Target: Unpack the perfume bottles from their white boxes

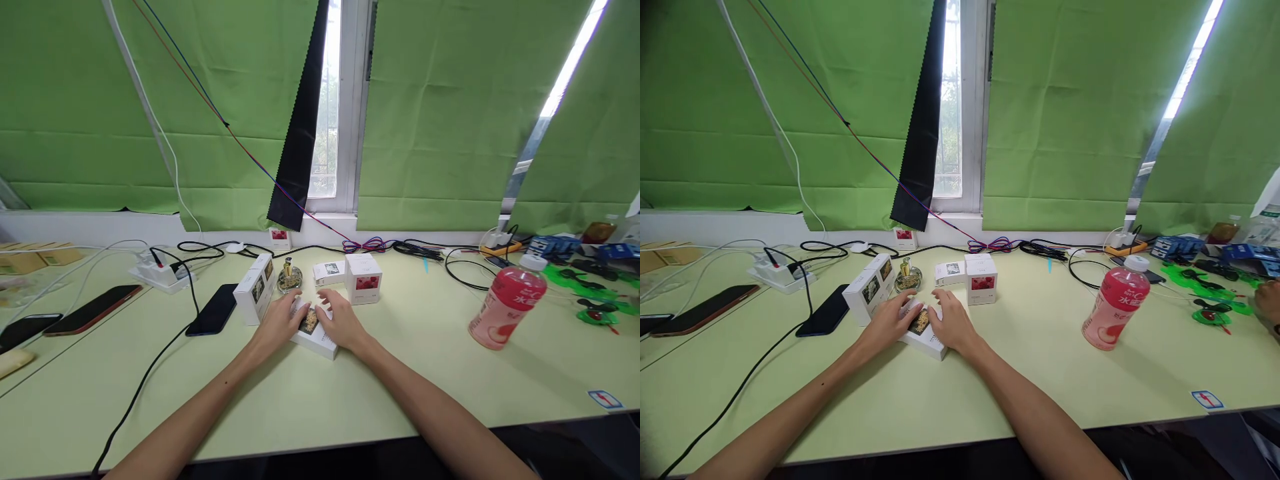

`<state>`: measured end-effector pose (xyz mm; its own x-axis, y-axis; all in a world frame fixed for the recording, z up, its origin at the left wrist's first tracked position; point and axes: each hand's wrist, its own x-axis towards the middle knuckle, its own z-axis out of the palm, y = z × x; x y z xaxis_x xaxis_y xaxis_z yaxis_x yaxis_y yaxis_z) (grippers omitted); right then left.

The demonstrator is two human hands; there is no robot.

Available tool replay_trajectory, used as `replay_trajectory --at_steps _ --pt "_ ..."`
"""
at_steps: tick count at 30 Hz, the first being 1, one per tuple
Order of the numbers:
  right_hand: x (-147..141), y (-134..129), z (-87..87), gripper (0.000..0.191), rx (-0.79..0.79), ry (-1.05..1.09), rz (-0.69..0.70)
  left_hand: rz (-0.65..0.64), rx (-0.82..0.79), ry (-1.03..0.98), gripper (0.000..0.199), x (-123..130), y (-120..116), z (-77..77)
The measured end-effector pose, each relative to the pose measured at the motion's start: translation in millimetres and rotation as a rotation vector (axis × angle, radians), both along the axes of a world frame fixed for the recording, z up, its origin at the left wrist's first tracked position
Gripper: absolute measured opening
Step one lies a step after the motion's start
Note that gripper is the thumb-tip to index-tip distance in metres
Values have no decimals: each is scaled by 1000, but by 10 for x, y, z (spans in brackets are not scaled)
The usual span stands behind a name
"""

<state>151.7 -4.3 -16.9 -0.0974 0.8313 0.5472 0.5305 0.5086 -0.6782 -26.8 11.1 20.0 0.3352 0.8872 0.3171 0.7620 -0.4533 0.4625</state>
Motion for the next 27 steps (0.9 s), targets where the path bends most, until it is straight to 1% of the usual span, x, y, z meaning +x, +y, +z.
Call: replay_trajectory --at_steps 4,9,13,17,20,24,27 --pt "14 7 3 35 -70 -3 23 -17 66 -73 42 7 15 -27" --pt "21 -28 54 32 -120 -50 49 -94 136 -101 41 5 37 -74" --pt "1 -94 134 40 -185 -104 55 -145 173 -148 37 16 31 -103" --pt "-20 -182 242 58 -226 -144 67 -170 202 -188 34 31 12 -97" --pt "-21 -227 295 76 -266 -158 82 -148 229 -228 32 28 13 -75" --pt "-17 -235 289 104 -306 -163 125 -88 302 -273 30 8 27 -47" --pt "-18 -221 261 119 -304 -140 160 -74 361 -295 28 2 19 -28"
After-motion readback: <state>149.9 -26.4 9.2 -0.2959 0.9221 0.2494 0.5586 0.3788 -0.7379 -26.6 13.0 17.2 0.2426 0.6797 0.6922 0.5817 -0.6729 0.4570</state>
